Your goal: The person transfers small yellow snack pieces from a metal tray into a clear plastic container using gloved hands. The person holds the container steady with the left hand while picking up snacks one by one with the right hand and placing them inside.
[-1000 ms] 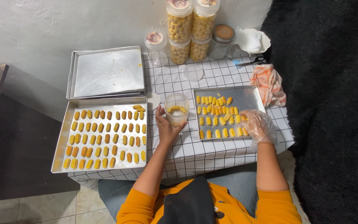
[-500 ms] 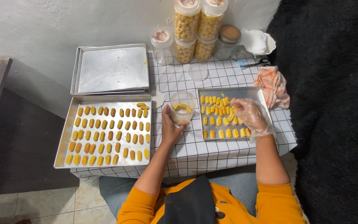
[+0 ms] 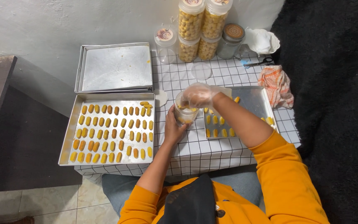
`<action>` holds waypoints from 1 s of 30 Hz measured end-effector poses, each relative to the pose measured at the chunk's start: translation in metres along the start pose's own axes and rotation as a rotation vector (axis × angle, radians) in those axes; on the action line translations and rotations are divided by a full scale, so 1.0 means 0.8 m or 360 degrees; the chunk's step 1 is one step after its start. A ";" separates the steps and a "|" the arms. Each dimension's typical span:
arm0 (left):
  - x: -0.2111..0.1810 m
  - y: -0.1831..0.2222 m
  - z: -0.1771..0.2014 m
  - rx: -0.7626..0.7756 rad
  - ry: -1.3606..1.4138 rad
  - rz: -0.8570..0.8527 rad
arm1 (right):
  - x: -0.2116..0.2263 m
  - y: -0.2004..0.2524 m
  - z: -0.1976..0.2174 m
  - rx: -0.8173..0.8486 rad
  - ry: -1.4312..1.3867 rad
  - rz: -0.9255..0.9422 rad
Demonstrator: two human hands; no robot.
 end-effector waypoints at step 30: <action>0.007 0.000 -0.003 0.0012 -0.0004 -0.0043 | -0.060 -0.092 -0.098 0.0075 0.0272 0.0082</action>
Point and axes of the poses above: each hand's wrist, its own y-axis away from the middle knuckle, its own z-axis out of the back of the hand, x = y × z, the point moved 5 cm from there along -y, towards the middle knuckle, and after that the axes turned 10 degrees about -x, right-handed, at the moved point
